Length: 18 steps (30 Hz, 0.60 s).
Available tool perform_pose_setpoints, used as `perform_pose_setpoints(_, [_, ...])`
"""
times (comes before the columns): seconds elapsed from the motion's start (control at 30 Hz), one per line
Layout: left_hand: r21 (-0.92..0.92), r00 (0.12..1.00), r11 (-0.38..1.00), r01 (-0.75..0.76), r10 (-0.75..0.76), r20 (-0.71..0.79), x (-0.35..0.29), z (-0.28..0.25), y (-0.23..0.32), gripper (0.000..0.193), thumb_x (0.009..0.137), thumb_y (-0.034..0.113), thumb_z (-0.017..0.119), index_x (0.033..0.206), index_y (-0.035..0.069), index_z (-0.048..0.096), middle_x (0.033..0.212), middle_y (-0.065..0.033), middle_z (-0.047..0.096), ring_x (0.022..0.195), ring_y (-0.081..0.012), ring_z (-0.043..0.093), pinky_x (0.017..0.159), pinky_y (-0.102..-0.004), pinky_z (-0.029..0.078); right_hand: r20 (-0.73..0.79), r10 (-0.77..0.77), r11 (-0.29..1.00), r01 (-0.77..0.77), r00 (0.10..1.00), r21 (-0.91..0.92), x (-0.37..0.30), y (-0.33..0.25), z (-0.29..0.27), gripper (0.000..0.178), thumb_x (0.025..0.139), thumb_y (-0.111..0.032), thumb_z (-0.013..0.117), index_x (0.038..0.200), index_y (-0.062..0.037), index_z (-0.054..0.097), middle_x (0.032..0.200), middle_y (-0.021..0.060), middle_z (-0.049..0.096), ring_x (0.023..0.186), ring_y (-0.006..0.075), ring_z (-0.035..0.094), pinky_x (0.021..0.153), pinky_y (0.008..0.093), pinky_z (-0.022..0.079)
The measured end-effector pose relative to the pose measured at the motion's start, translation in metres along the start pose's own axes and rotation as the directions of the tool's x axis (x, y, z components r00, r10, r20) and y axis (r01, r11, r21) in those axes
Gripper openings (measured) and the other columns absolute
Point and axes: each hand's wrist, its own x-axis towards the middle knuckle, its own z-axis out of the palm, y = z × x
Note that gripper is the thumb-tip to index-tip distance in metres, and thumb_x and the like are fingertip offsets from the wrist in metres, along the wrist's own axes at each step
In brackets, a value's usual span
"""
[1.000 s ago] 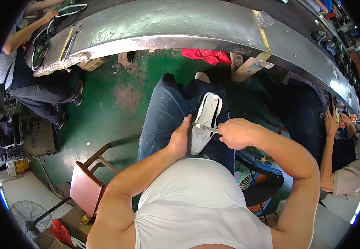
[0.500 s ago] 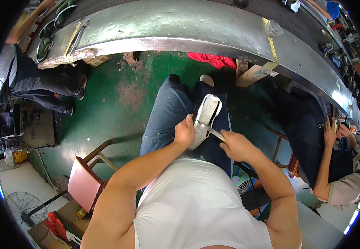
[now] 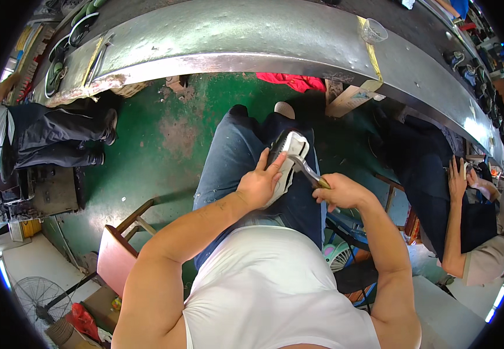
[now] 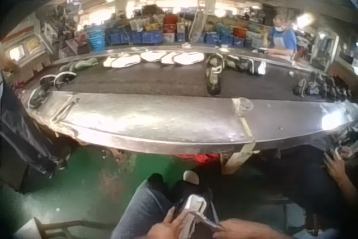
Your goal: The person is trimming excess material and lasting shoe uppers at a factory conveyor belt.
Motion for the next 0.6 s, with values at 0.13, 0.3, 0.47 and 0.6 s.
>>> perform_pose_setpoints(0.13, [-0.004,0.996,1.0,0.019,-0.018,0.083,0.007,-0.016,0.013,0.061,0.102,0.029,0.049,0.157,0.025,0.024,0.15,-0.037,0.032,0.085,-0.048,0.069,0.076,-0.0495,0.059,-0.355,-0.352,0.924,0.26,0.866,-0.282,0.011,-0.012,0.018,0.036,0.098,-0.033,0.057,0.099,0.0034,0.06,0.086,0.0249,0.067,0.074,0.0442,0.065,0.071,0.049,0.052])
perform_pose_setpoints(0.3, [0.178,0.947,0.983,0.045,-0.099,0.306,-0.003,-0.044,0.034,0.067,0.102,0.038,0.047,0.159,0.015,0.02,0.153,-0.0351,0.031,0.105,-0.0454,0.066,0.092,-0.0457,0.055,-0.382,-0.423,0.832,0.186,0.822,-0.523,0.048,0.002,0.03,0.039,0.102,-0.034,0.049,0.094,0.0032,0.056,0.079,0.0268,0.065,0.078,0.0475,0.063,0.072,0.0531,0.049])
perform_pose_setpoints(0.47, [-0.55,0.922,0.76,0.347,-0.383,0.053,-0.04,0.01,0.001,0.062,0.103,0.031,0.046,0.147,-0.011,0.034,0.137,-0.0353,0.051,0.132,-0.044,0.049,0.111,-0.0388,0.038,-0.265,-0.255,0.941,0.176,0.93,-0.289,0.018,-0.013,0.029,0.038,0.102,-0.034,0.05,0.095,0.0026,0.056,0.082,0.0249,0.066,0.079,0.0474,0.063,0.072,0.0527,0.049])
perform_pose_setpoints(0.6, [-0.554,0.961,0.795,0.247,-0.275,0.034,-0.037,0.008,-0.004,0.062,0.101,0.026,0.053,0.147,-0.01,0.035,0.137,-0.0344,0.052,0.131,-0.0406,0.052,0.11,-0.0381,0.04,-0.244,-0.401,0.849,0.259,0.883,-0.46,0.025,0.014,0.066,0.037,0.102,-0.033,0.05,0.097,0.0026,0.056,0.084,0.0272,0.065,0.081,0.0478,0.063,0.072,0.0523,0.049])
